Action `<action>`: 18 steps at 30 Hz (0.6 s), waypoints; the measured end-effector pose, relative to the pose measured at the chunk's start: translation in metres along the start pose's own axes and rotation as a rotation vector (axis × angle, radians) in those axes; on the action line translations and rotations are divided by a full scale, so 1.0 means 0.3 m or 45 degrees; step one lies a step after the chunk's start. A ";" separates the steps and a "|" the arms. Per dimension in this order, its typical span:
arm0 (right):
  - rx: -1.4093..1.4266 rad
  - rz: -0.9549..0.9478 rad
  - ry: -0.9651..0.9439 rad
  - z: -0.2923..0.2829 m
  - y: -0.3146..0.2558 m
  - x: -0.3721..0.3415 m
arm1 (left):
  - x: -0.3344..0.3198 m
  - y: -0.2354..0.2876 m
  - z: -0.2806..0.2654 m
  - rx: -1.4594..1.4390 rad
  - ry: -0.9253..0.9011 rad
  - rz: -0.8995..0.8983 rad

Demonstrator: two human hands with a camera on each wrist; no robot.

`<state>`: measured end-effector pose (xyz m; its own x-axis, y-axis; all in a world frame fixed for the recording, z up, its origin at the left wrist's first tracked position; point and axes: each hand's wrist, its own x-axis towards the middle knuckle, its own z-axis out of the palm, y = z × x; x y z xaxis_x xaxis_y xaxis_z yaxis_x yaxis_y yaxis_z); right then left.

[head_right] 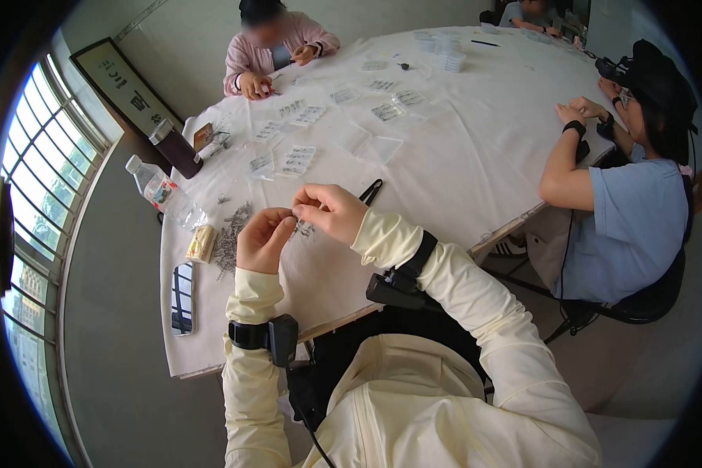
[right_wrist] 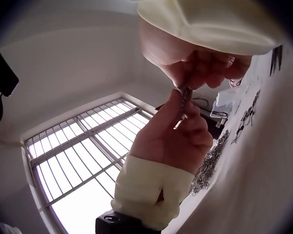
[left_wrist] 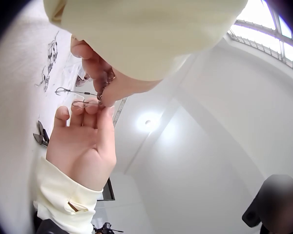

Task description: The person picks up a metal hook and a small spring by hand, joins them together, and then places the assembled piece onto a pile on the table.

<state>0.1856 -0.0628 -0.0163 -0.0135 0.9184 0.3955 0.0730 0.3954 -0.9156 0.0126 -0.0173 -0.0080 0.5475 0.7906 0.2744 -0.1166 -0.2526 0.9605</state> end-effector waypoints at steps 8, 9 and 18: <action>-0.289 -0.096 0.020 0.000 -0.022 -0.006 | 0.008 -0.026 -0.023 0.054 -0.077 0.023; -0.289 -0.096 0.020 0.001 -0.021 -0.006 | 0.007 -0.023 -0.024 0.047 -0.078 0.013; -0.157 0.042 0.050 -0.005 -0.042 -0.016 | 0.004 0.015 -0.018 -0.038 0.092 0.043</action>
<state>0.1862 -0.0721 -0.0066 0.0300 0.9285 0.3701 0.1945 0.3577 -0.9133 0.0081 -0.0145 -0.0031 0.4818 0.8203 0.3081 -0.1591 -0.2639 0.9513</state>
